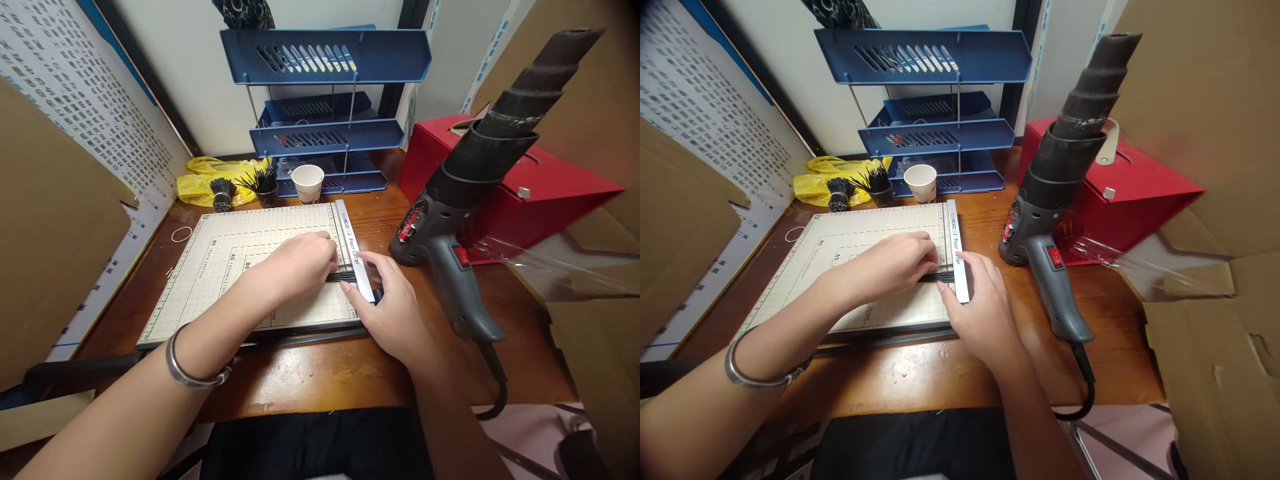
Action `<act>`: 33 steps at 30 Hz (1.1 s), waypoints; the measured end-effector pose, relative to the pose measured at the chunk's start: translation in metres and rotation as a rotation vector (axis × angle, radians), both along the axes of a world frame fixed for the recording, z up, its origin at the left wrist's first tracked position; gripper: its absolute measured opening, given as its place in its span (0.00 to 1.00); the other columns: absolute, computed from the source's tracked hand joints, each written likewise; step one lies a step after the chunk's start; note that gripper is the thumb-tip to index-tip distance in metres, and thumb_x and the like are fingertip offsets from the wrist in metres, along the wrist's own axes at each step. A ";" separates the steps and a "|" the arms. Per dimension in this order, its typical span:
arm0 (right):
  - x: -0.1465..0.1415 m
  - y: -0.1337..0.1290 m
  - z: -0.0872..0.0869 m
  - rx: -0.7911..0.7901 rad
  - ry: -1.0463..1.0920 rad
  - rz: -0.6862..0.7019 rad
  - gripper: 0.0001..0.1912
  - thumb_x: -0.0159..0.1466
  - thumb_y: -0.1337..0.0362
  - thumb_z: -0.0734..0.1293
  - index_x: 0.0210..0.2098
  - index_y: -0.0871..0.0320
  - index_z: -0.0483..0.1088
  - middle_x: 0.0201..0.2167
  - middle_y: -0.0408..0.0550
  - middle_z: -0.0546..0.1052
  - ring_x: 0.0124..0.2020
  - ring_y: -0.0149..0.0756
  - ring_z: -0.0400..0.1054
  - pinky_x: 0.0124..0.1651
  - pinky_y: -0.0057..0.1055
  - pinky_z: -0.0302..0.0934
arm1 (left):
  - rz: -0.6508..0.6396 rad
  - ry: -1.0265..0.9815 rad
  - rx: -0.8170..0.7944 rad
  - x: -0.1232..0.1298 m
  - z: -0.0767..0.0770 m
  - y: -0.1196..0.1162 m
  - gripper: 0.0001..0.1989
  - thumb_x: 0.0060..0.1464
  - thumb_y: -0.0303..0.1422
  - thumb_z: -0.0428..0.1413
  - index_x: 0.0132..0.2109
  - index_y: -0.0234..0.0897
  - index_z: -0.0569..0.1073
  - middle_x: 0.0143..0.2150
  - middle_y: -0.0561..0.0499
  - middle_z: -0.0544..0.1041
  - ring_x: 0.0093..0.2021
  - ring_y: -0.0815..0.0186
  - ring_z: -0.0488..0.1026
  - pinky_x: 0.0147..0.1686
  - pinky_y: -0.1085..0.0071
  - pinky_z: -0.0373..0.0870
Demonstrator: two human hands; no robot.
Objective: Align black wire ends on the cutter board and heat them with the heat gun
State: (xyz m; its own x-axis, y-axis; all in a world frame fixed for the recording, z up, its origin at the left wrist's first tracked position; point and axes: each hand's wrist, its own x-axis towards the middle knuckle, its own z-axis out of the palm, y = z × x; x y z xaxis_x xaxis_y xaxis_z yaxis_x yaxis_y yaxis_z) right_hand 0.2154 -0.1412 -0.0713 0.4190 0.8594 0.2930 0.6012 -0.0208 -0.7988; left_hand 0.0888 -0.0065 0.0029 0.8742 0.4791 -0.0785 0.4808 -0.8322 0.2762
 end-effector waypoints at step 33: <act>-0.023 -0.027 0.047 0.065 0.500 0.311 0.07 0.66 0.61 0.71 0.32 0.54 0.78 0.30 0.44 0.75 0.34 0.30 0.70 0.37 0.27 0.66 | 0.536 -0.908 -1.232 -0.054 -0.013 -0.108 0.09 0.64 0.37 0.63 0.38 0.36 0.82 0.28 0.53 0.80 0.26 0.73 0.74 0.31 0.79 0.72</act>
State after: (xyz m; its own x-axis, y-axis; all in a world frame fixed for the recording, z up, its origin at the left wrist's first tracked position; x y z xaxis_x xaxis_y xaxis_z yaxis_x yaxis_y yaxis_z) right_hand 0.1923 -0.1680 -0.0243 0.2514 0.9508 0.1813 0.1216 0.1548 -0.9804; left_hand 0.0343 -0.1144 -0.0096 0.6065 0.7686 -0.2034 -0.0576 0.2976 0.9530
